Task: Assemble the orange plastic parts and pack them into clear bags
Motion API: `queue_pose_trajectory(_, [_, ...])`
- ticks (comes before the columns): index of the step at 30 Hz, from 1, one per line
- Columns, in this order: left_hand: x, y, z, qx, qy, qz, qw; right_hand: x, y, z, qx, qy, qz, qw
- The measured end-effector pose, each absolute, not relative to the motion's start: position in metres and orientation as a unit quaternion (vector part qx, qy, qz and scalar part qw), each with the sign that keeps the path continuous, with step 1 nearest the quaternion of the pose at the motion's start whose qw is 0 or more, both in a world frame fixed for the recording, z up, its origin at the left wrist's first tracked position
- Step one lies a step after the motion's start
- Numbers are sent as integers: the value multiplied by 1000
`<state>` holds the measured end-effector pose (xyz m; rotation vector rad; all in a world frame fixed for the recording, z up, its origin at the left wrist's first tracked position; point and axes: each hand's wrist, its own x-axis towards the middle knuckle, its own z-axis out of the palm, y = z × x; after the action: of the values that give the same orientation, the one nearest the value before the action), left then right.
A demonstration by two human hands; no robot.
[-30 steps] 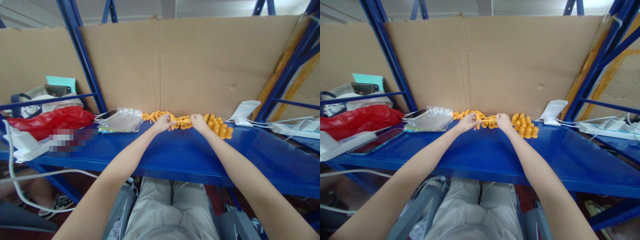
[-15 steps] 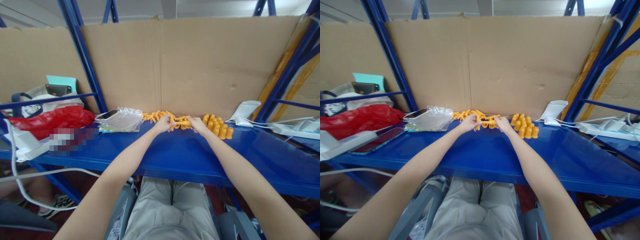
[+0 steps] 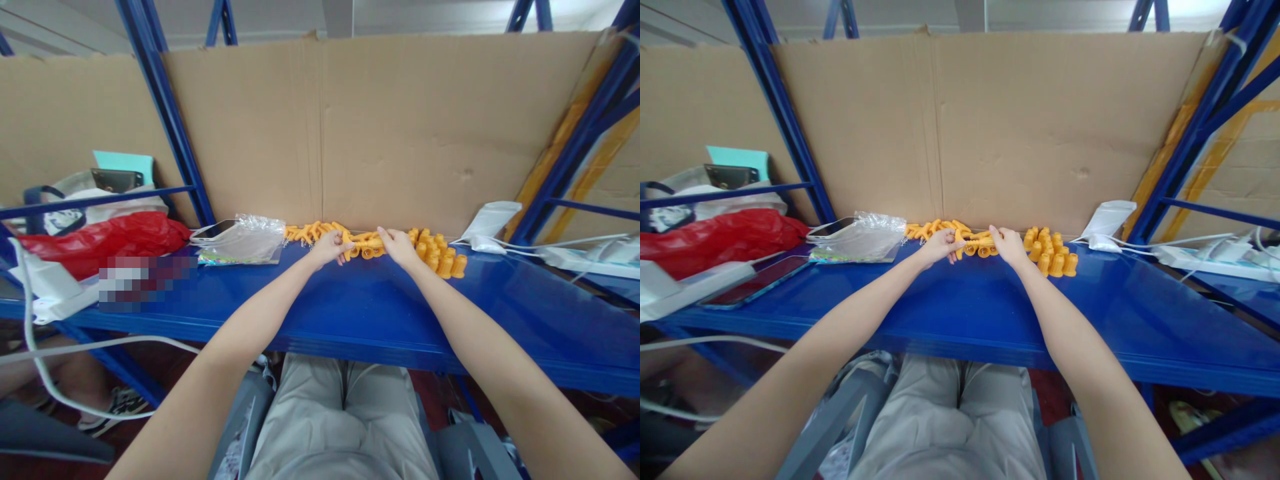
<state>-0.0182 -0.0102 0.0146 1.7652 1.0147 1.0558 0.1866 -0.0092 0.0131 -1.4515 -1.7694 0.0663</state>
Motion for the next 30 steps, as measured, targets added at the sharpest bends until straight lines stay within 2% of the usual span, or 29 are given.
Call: queue_pose_trajectory(30, [-18,-22,20,705,447,409,368,178,-20,16,-577,-732,-33,360])
